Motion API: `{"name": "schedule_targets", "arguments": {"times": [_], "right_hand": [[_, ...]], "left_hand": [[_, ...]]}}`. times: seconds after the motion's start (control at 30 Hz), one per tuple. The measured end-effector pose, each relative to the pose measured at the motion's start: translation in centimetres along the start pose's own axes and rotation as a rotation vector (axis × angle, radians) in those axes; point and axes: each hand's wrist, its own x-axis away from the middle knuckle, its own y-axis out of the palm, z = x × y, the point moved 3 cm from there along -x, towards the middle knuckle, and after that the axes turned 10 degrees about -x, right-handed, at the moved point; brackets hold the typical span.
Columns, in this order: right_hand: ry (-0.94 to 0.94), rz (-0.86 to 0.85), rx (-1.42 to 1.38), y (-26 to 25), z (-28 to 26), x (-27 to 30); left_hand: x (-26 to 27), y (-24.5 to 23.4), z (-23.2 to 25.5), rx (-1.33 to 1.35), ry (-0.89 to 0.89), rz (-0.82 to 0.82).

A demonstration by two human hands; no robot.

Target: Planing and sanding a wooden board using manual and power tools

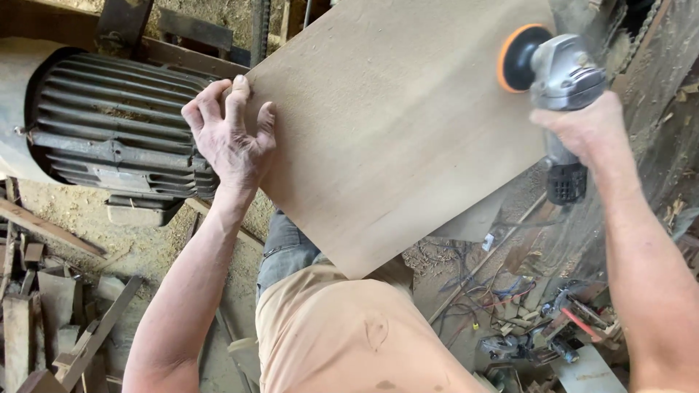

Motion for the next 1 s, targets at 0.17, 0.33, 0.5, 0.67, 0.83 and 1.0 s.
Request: {"name": "schedule_targets", "arguments": {"times": [0.17,0.33,0.5,0.67,0.83,1.0], "right_hand": [[-0.076,-0.081,0.234,4.5,-2.9,7.1],[-0.156,-0.186,0.37,9.5,-4.4,15.8],[-0.06,-0.391,0.49,15.4,-5.1,23.3],[-0.219,-0.414,0.497,19.0,-4.8,26.4],[-0.221,-0.385,0.462,18.8,-5.8,25.9],[-0.014,-0.364,0.444,14.3,-7.3,21.0]], "left_hand": [[0.3,0.5,-0.2,-0.046,-0.009,0.032],[0.6,1.0,-0.6,-0.017,-0.025,0.036],[0.8,1.6,-0.9,0.003,-0.067,0.06],[0.9,3.2,-1.8,0.069,-0.089,-0.054],[0.8,2.6,-1.5,0.069,-0.073,-0.011],[0.7,1.9,-0.9,0.0,-0.058,0.048]]}}
